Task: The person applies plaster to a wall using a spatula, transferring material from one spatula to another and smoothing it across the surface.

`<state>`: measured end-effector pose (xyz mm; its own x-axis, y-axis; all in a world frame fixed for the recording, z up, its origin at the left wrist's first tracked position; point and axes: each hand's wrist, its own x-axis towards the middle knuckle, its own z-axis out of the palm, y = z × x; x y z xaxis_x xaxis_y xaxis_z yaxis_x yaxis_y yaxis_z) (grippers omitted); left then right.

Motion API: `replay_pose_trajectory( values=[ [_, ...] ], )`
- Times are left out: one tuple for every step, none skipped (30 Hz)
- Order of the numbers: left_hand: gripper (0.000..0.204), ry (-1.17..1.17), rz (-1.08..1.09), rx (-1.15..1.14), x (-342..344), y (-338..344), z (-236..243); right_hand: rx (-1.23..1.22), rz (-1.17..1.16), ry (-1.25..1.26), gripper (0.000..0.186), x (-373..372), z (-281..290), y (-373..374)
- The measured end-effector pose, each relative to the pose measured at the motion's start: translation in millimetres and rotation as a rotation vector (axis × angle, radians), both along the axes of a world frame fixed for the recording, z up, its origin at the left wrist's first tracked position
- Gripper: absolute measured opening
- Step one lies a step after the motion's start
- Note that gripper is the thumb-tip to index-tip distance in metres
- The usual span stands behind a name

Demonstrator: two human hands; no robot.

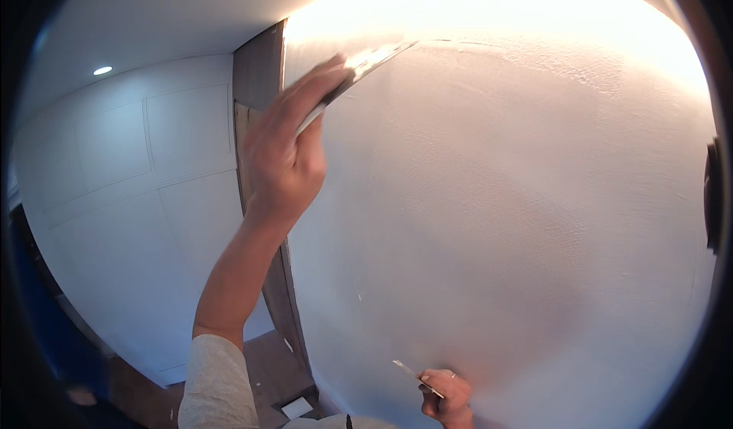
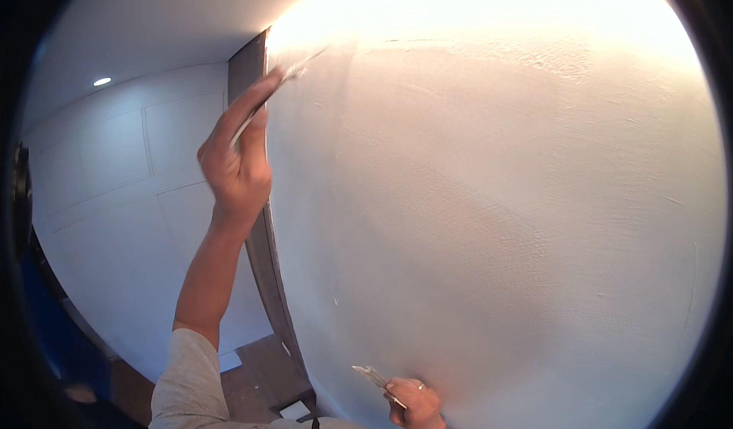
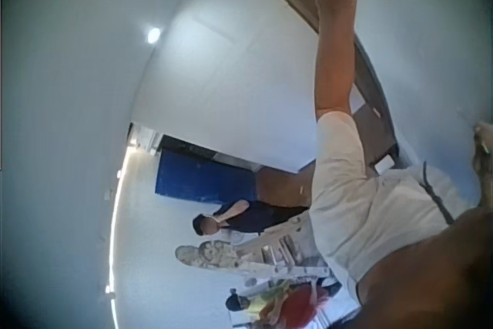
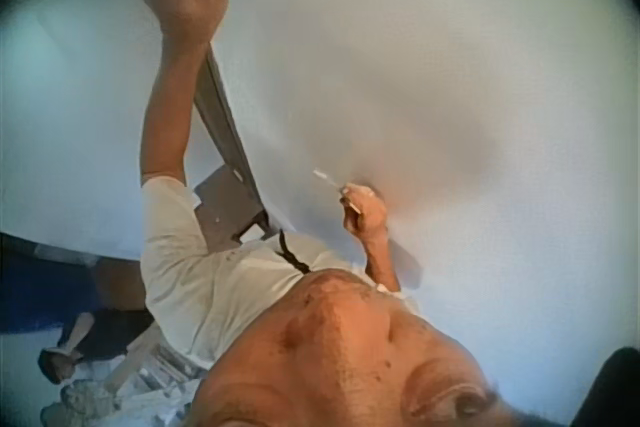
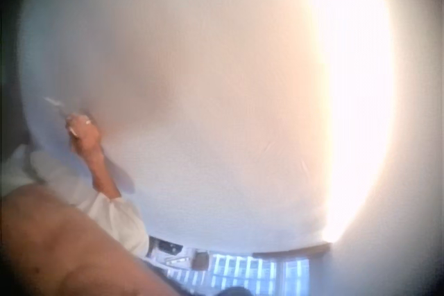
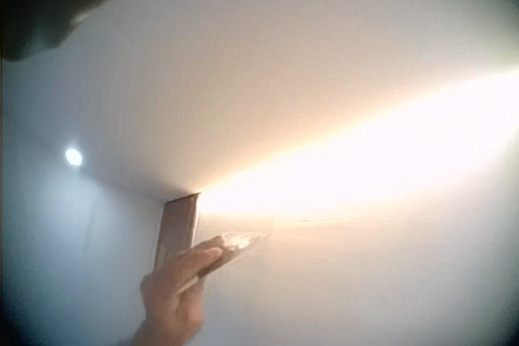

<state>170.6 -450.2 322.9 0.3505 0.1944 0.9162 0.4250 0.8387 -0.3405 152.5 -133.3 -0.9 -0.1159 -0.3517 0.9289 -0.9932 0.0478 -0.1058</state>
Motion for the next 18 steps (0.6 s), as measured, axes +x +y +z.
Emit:
replay_pose_trajectory(
  values=[
    [0.045,0.032,0.066,-0.016,-4,1,18,-0.020,0.010,0.023,0.043,-3,-2,-4],
    [0.047,0.060,0.125,-0.024,-9,3,31,0.012,-0.012,0.007,0.037,0,3,-3],
    [0.049,0.088,0.184,-0.032,-15,4,42,0.043,-0.034,-0.010,0.031,5,9,-1],
    [0.049,0.107,0.187,-0.040,-26,2,63,0.073,-0.058,-0.023,0.026,2,23,-4],
    [0.050,0.115,0.195,-0.044,-34,2,73,0.074,-0.050,-0.034,0.027,0,26,-6],
    [0.051,0.123,0.203,-0.049,-41,0,82,0.074,-0.042,-0.044,0.028,-2,30,-8],
    [0.047,0.128,0.232,-0.036,-50,-3,88,0.076,-0.039,-0.057,0.029,-4,31,-9],
    [0.044,0.132,0.262,-0.024,-58,-6,93,0.080,-0.044,-0.052,0.028,-5,33,-10],
    [0.040,0.138,0.294,-0.012,-64,-8,98,0.084,-0.047,-0.046,0.027,-7,35,-12],
    [0.041,0.138,0.309,-0.008,-69,-8,102,0.087,-0.050,-0.038,0.027,-10,36,-13],
    [0.041,0.138,0.326,-0.003,-74,-7,106,0.086,-0.045,-0.032,0.027,-14,37,-13],
    [0.041,0.136,0.331,0.003,-77,-5,109,0.085,-0.040,-0.025,0.028,-17,38,-13],
    [0.040,0.131,0.335,0.009,-81,-4,110,0.085,-0.036,-0.022,0.028,-19,37,-13],
    [0.039,0.123,0.329,0.016,-83,-1,110,0.091,-0.040,-0.024,0.029,-19,36,-13],
    [0.038,0.119,0.315,0.017,-87,1,109,0.097,-0.045,-0.025,0.030,-20,35,-13],
    [0.037,0.116,0.306,0.016,-89,2,109,0.102,-0.045,-0.028,0.030,-21,34,-14],
    [0.037,0.117,0.289,0.009,-92,2,109,0.092,-0.044,-0.021,0.031,-21,34,-16],
    [0.036,0.118,0.273,0.001,-95,3,108,0.082,-0.042,-0.014,0.032,-21,35,-17]
  ],
)
